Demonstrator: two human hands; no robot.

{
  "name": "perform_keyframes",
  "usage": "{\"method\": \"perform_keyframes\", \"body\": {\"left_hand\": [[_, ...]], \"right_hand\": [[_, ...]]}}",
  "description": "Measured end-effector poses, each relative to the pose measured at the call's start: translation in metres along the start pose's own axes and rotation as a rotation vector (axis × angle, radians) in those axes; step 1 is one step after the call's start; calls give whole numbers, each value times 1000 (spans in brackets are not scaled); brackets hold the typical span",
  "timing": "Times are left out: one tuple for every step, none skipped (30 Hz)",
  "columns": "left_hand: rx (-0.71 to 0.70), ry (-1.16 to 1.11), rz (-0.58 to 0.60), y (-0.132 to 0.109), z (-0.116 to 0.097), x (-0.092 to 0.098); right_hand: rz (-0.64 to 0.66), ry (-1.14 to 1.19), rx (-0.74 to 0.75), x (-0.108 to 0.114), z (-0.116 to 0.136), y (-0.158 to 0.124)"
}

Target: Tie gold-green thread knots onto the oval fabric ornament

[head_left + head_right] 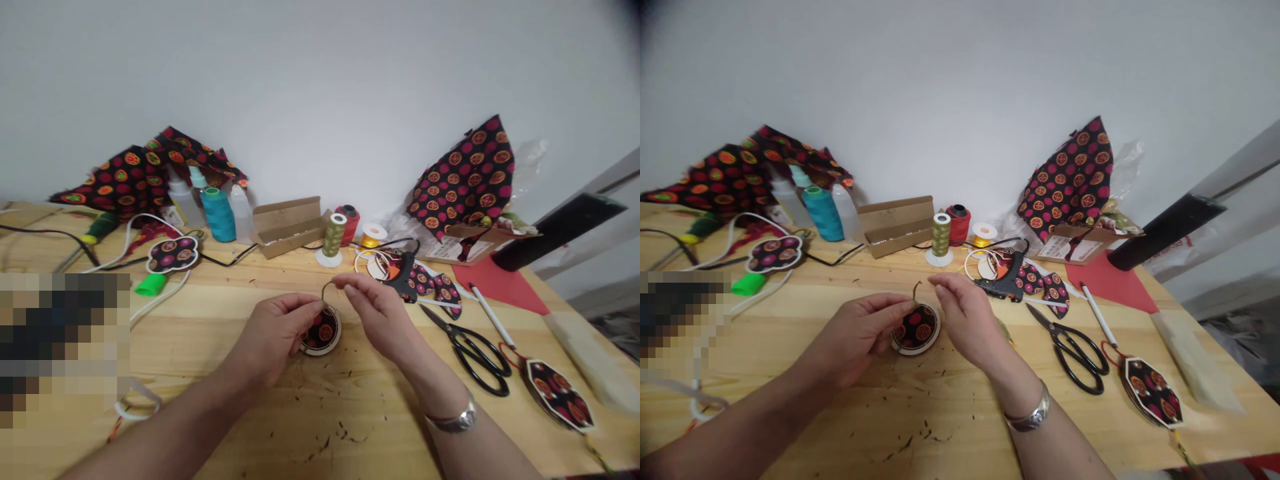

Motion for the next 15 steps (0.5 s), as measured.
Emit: {"method": "perform_keyframes", "body": {"left_hand": [[6,-3,18,0,0,-1],[9,-7,35,-1,0,-2],[8,-11,50,-1,-1,-3],[3,-14,66,-1,-2,-3],[-3,-18,76,-1,-3,-4],[-6,-22,81,-2,-3,-5],[-5,-26,80,-2,-4,-5],[-1,-32,73,-2,-4,-6],[5,-38,66,-2,-5,-6],[11,-39,58,-2,-5,-6],[16,-38,52,-3,-5,-6],[19,-35,52,-3,-5,-6],[21,-31,53,-3,-5,-5],[22,-28,54,-3,-5,-5],[24,-27,55,-4,-5,-5]], "right_hand": [[48,117,-58,-4,0,-1],[91,229,-110,-9,0,-1],[136,322,-154,-13,1,-2],[182,380,-193,-16,1,-3],[217,407,-227,-18,2,-4],[229,416,-255,-20,3,-4],[220,416,-275,-21,4,-4],[191,415,-289,-21,4,-4],[149,418,-299,-20,5,-4],[109,423,-308,-20,5,-3],[79,430,-318,-19,5,-3],[58,434,-329,-19,4,-2],[43,435,-340,-19,4,-2],[34,436,-348,-19,3,-2],[28,435,-351,-19,3,-2]]}}
Point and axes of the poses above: each hand's wrist, its own y-axis towards the middle knuckle, its own x-axis out of the back of the hand, z = x × y, the point moved 1 cm from there along y, towards the middle knuckle, and after that the axes turned 3 degrees about -x, right-handed, at the moved point
